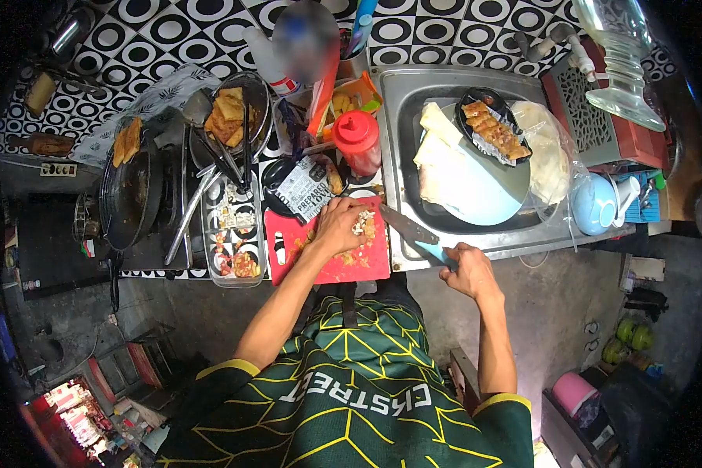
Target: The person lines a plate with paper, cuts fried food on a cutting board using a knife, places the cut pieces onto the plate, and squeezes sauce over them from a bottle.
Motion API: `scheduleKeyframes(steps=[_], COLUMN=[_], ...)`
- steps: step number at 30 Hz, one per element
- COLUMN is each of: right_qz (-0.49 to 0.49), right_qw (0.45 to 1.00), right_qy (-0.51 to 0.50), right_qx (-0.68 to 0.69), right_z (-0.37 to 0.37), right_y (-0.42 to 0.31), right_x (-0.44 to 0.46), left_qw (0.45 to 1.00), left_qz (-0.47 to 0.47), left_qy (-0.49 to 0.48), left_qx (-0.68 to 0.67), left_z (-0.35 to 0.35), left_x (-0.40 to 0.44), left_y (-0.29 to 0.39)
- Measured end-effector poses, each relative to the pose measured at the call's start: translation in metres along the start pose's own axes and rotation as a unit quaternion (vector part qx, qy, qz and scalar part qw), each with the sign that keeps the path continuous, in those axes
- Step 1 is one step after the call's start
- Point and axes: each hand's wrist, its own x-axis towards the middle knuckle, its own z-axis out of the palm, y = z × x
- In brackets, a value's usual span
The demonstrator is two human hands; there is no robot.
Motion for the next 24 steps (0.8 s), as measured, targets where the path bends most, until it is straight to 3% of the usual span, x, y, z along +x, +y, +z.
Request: scheduleKeyframes(steps=[6, 10, 13, 24], right_qz=[0.034, -0.007, 0.037, 0.048], right_qw=[0.997, 0.998, 0.994, 0.981], right_qy=[-0.059, -0.066, -0.086, -0.033], right_qx=[0.038, 0.001, 0.048, 0.185], right_z=[-0.021, -0.01, -0.001, 0.084], right_y=[0.011, 0.015, -0.001, -0.034], right_x=[-0.015, -0.031, -0.045, -0.083], left_qw=[1.0, 1.0, 0.998, 0.996], left_qz=[0.003, 0.009, -0.001, 0.038], left_qy=[-0.002, -0.027, -0.061, -0.076], left_qx=[-0.003, -0.001, 0.009, -0.003], left_z=[-0.002, -0.006, -0.011, -0.008], left_x=[0.001, 0.005, 0.009, 0.019], left_y=[0.0, 0.0, 0.002, -0.005])
